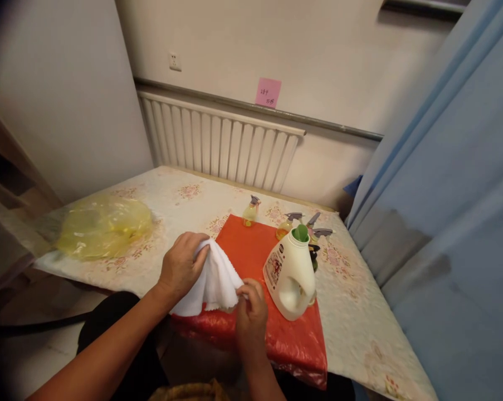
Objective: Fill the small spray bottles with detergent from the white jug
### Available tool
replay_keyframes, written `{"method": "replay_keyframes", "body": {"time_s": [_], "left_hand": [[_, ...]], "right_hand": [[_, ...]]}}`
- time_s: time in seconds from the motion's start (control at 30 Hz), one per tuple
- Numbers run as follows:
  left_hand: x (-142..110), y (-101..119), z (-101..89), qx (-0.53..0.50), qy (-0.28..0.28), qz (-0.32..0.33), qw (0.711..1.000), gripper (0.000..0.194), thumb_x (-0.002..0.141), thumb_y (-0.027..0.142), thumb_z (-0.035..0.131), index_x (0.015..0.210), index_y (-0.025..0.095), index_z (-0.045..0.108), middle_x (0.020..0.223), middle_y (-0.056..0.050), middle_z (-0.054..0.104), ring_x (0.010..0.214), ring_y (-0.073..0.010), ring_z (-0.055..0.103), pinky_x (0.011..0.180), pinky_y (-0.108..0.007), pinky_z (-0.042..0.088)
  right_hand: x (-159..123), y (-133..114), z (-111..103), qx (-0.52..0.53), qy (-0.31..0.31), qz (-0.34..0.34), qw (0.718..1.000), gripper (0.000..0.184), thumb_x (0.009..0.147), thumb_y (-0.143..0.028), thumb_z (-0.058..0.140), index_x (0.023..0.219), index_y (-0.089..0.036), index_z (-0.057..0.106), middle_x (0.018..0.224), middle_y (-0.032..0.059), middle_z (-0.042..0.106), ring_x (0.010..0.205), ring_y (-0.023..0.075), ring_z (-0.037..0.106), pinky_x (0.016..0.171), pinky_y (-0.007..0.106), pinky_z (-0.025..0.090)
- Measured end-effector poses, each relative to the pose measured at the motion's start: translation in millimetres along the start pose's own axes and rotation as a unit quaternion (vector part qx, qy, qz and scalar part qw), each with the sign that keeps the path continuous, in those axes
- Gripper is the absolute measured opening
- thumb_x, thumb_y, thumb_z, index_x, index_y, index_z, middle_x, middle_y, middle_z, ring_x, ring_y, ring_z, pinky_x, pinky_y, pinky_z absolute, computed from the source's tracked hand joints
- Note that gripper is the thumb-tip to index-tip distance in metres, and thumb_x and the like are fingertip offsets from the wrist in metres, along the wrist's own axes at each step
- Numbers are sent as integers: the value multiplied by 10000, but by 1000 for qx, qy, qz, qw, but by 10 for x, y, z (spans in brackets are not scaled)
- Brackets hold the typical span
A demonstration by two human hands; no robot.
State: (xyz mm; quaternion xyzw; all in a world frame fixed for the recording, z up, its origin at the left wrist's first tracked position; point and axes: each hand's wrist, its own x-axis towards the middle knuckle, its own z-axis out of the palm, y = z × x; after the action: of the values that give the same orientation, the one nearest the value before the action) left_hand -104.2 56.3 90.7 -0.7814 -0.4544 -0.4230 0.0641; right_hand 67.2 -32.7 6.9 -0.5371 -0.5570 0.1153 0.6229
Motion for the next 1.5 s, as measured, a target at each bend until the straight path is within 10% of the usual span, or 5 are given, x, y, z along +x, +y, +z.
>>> {"method": "replay_keyframes", "body": {"time_s": [0.23,0.63,1.5], "left_hand": [[-29,19,-90,-8,-86,-32,996,183,936,203,460,1037,218,612,917,-58,579,944,-244,571,810,-341,464],[-241,-361,-664,-212,-380,-19,900,48,850,177,561,844,213,591,888,10,563,837,-165,549,771,-269,392],[-1213,-594,-711,-310,-354,-107,876,51,872,199,505,827,223,510,879,5,567,820,-168,534,744,-268,405]], "right_hand": [[-83,-64,-13,22,-81,63,994,204,857,-280,545,1028,-209,631,1082,65,644,1022,225,599,892,343,471],[135,-239,-303,-35,-83,110,990,104,766,-244,625,691,-205,564,744,-4,603,689,168,543,618,249,422],[-338,-360,-447,53,-239,191,950,101,746,-213,694,683,-204,615,780,14,628,689,171,583,597,233,447]]}}
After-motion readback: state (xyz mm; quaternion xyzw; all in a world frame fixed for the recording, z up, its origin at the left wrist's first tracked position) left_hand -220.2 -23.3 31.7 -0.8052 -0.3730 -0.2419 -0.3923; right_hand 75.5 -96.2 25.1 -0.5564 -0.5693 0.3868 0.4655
